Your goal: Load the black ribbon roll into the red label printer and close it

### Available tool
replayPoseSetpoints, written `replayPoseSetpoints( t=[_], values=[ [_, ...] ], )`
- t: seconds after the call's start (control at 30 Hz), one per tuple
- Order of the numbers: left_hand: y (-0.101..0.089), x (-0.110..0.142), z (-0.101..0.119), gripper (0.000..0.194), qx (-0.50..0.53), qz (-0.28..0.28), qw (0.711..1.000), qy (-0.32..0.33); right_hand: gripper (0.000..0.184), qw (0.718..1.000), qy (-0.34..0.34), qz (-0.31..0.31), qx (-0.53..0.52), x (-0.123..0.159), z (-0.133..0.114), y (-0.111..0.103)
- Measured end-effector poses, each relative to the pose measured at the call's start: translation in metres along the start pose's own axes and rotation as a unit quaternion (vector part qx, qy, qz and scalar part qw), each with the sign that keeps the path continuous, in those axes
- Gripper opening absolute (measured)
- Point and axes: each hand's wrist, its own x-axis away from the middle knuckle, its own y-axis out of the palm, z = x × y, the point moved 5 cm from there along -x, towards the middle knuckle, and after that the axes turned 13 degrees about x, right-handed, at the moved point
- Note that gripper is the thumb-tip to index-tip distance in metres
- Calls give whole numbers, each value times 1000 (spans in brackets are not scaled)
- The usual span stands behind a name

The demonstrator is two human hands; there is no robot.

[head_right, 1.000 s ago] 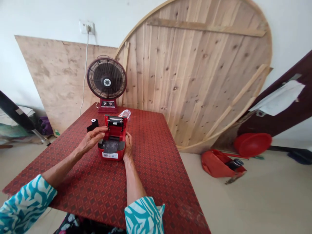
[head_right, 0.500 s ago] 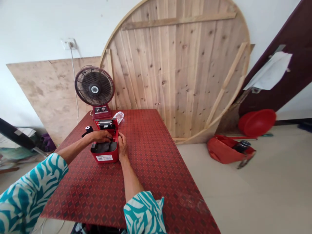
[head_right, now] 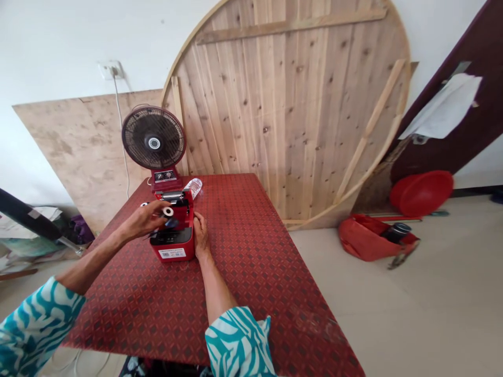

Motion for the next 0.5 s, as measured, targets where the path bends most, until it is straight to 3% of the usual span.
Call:
replayPoseSetpoints(
  t=[0.1, 0.23, 0.3, 0.4, 0.5],
  values=[
    [-44, 25, -15, 41, 69, 78, 993, -59, 43, 1000, 11, -1, -3, 0, 3, -1],
    [-95, 57, -64, 47, 110, 198, 964, -141, 43, 1000, 14, 0, -8, -1, 3, -2],
    [-102, 66, -92, 49, 115, 220, 956, -159, 44, 1000, 17, 4, 2, -1, 4, -3],
    [-95, 71, -127, 54, 137, 235, 945, -182, 45, 999, 30, 1, 12, -1, 4, -4],
    [-88, 74, -144, 55, 144, 236, 943, -186, 46, 999, 35, -5, 14, 0, 2, -4]
  ],
)
